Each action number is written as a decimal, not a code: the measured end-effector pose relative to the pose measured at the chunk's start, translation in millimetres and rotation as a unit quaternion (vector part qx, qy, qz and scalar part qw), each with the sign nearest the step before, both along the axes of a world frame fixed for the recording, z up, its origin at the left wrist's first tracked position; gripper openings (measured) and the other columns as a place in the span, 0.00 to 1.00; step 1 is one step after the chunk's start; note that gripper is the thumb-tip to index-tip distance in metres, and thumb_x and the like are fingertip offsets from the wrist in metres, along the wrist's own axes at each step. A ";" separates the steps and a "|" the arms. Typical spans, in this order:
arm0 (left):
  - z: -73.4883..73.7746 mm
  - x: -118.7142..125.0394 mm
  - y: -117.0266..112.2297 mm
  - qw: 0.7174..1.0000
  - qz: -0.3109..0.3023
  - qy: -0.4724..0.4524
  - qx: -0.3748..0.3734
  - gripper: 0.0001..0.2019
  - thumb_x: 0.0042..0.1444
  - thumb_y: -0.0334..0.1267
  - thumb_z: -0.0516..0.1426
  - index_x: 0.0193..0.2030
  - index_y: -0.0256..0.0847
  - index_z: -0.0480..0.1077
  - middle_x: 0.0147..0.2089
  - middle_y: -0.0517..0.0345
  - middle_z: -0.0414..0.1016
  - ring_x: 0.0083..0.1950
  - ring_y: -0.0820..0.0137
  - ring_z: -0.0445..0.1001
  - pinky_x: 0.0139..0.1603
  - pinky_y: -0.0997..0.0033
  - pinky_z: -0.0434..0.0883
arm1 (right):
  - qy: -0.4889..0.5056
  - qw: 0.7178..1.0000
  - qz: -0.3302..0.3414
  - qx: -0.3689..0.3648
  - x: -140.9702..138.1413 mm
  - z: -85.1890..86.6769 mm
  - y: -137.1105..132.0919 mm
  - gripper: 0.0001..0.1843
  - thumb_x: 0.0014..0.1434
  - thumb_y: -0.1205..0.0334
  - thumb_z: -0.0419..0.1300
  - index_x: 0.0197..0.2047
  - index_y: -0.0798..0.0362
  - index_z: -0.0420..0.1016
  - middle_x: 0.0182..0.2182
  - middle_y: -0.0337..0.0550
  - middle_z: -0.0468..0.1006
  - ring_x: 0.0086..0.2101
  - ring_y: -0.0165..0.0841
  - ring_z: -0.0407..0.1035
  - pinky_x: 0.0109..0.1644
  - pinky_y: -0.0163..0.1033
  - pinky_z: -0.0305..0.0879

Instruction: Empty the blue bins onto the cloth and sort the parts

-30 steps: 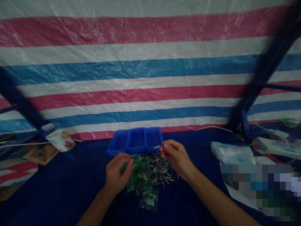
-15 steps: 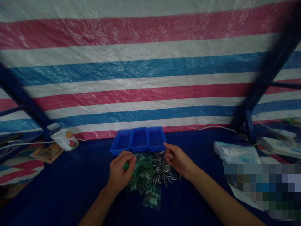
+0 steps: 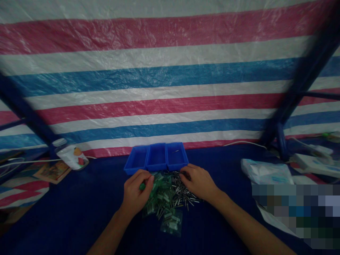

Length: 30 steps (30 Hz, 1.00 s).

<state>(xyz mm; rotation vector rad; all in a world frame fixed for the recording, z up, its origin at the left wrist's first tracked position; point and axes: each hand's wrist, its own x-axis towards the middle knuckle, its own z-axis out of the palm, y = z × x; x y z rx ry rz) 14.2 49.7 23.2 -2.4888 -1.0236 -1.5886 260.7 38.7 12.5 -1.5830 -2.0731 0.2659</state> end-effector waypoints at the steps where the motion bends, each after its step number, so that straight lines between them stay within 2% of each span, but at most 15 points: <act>1: -0.2 0.1 0.0 1.000 -0.001 0.001 -0.001 0.08 0.61 0.30 0.56 0.30 0.40 0.70 0.26 0.61 0.72 0.26 0.75 0.71 0.28 0.76 0.69 | -0.026 1.000 0.003 -0.002 -1.0 -0.5 -1.1 0.12 0.64 0.56 0.55 0.39 0.50 0.78 0.36 0.44 0.79 0.35 0.36 0.73 0.38 0.41 0.65; 5: -1.2 0.2 0.4 1.000 0.001 0.004 -0.014 0.09 0.61 0.31 0.56 0.29 0.40 0.70 0.26 0.61 0.73 0.26 0.75 0.71 0.28 0.76 0.69 | -0.070 0.998 0.009 -0.005 -5.5 -3.3 -2.1 0.12 0.64 0.53 0.58 0.37 0.51 0.78 0.37 0.45 0.78 0.37 0.37 0.74 0.39 0.42 0.66; 13: -0.9 1.1 0.3 1.000 0.005 0.009 -0.021 0.10 0.62 0.33 0.56 0.28 0.40 0.70 0.25 0.61 0.73 0.25 0.75 0.72 0.27 0.75 0.70 | -0.085 0.996 0.026 0.027 -6.8 -8.5 -2.0 0.09 0.64 0.65 0.55 0.37 0.52 0.77 0.36 0.45 0.77 0.36 0.36 0.73 0.39 0.41 0.69; 18: -2.4 -0.2 1.1 1.000 0.002 0.013 -0.029 0.10 0.62 0.32 0.56 0.29 0.40 0.70 0.26 0.61 0.74 0.26 0.75 0.72 0.28 0.75 0.70 | -0.094 0.992 0.053 0.059 -7.1 -8.2 -0.7 0.11 0.66 0.66 0.51 0.37 0.54 0.75 0.37 0.47 0.75 0.38 0.37 0.72 0.41 0.43 0.70; 20: -4.0 -1.2 1.9 0.999 0.003 0.020 -0.038 0.10 0.62 0.33 0.56 0.29 0.40 0.70 0.27 0.60 0.74 0.26 0.74 0.72 0.29 0.75 0.70 | -0.057 0.992 0.067 0.093 -6.5 -5.1 -0.5 0.11 0.67 0.67 0.50 0.40 0.54 0.73 0.39 0.47 0.75 0.39 0.37 0.71 0.44 0.43 0.70; 23: -6.6 -1.7 2.4 0.995 -0.012 0.058 -0.075 0.09 0.64 0.34 0.55 0.31 0.40 0.72 0.28 0.59 0.74 0.27 0.74 0.72 0.30 0.75 0.70 | 0.054 0.985 0.091 0.137 -7.1 0.3 -2.2 0.09 0.69 0.66 0.49 0.43 0.53 0.71 0.41 0.47 0.76 0.42 0.36 0.70 0.48 0.44 0.69; 26: -8.7 0.0 1.1 0.987 -0.052 0.112 -0.106 0.07 0.65 0.35 0.55 0.38 0.41 0.74 0.32 0.59 0.76 0.31 0.73 0.75 0.33 0.75 0.72 | 0.173 0.973 0.111 0.104 -12.2 2.7 -6.9 0.09 0.70 0.64 0.49 0.43 0.51 0.70 0.37 0.42 0.78 0.38 0.33 0.72 0.44 0.41 0.68; 30: -11.2 2.7 -0.8 0.977 -0.077 0.166 -0.105 0.07 0.65 0.37 0.56 0.43 0.42 0.75 0.37 0.58 0.79 0.38 0.70 0.78 0.41 0.71 0.73 | 0.226 0.963 0.136 0.059 -22.2 1.8 -13.8 0.06 0.67 0.61 0.54 0.42 0.50 0.72 0.35 0.40 0.78 0.35 0.31 0.72 0.40 0.37 0.65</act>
